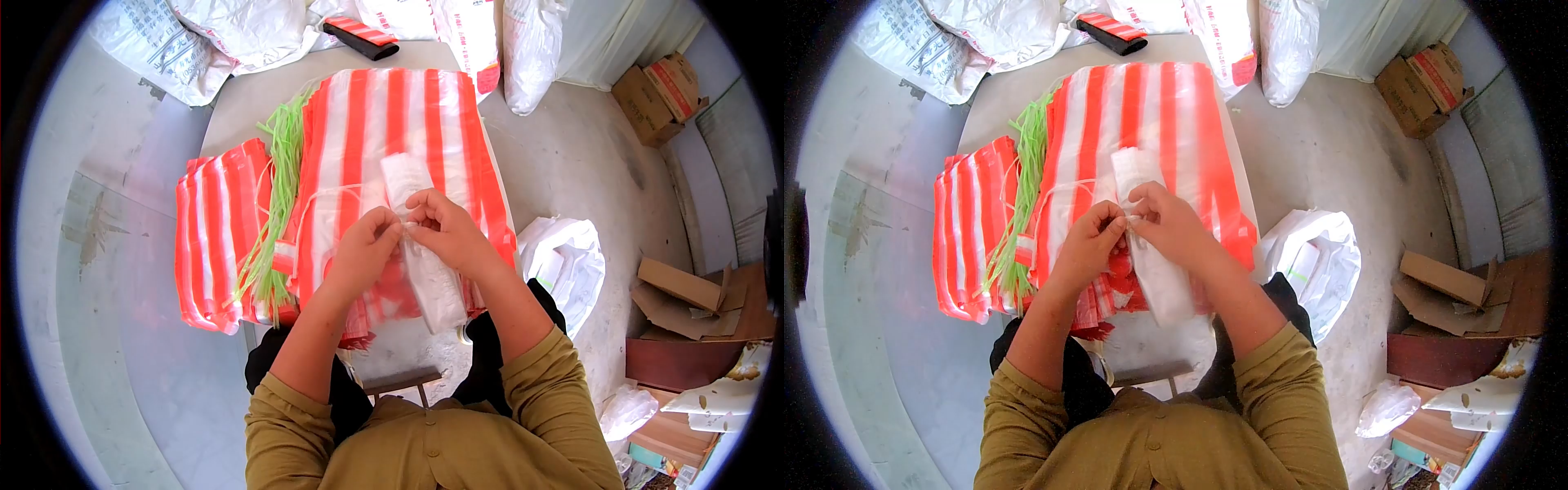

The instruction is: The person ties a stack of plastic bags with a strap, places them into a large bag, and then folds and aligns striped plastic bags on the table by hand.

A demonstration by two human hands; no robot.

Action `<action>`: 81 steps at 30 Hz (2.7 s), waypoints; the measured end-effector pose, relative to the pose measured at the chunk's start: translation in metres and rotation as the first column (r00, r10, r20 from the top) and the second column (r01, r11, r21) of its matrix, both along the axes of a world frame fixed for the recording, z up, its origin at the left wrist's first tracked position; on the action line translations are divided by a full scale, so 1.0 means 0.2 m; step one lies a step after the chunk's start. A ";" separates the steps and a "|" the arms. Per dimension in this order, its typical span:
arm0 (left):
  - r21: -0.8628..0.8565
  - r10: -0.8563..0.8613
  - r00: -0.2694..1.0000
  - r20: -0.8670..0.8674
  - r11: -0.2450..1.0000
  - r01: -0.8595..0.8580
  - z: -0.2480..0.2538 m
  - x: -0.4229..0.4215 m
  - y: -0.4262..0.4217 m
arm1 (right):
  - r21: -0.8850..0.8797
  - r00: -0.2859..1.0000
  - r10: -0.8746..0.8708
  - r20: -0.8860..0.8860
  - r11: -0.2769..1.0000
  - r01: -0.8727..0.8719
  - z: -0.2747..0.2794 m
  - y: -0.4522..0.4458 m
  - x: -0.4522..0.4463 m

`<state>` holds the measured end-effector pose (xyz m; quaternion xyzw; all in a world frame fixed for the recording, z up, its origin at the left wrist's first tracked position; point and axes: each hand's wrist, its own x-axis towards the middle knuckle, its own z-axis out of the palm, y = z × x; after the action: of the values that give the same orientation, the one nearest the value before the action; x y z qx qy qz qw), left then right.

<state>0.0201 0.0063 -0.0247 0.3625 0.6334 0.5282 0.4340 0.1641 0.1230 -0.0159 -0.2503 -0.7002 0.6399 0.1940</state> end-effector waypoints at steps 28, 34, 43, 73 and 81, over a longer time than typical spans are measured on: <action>0.004 -0.051 0.956 0.290 0.999 0.052 -0.03 -0.07 0.00 | 0.487 0.979 0.201 -0.035 0.859 -0.159 0.03 0.02 0.03; -0.045 -0.040 0.931 0.364 0.997 0.060 0.01 -0.08 -0.02 | 0.467 0.984 0.175 -0.020 0.872 -0.145 0.03 0.03 0.05; -0.007 -0.057 0.958 0.282 0.998 0.062 -0.06 -0.09 0.00 | 0.525 0.980 0.199 -0.027 0.837 -0.155 0.01 0.05 0.05; 0.030 0.125 0.956 -0.266 0.992 -0.121 -0.02 -0.02 0.00 | 0.881 0.988 -0.039 0.152 0.458 -0.117 0.11 -0.04 0.10; 0.162 0.170 0.704 -0.689 0.984 -0.079 0.05 -0.02 -0.02 | 0.850 0.992 -0.046 0.114 0.522 -0.074 0.03 0.01 0.13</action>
<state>0.0155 0.0031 -0.0142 0.5171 0.7406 0.4168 0.1025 0.1892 0.1253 -0.0090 -0.1564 -0.9361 0.2006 0.2431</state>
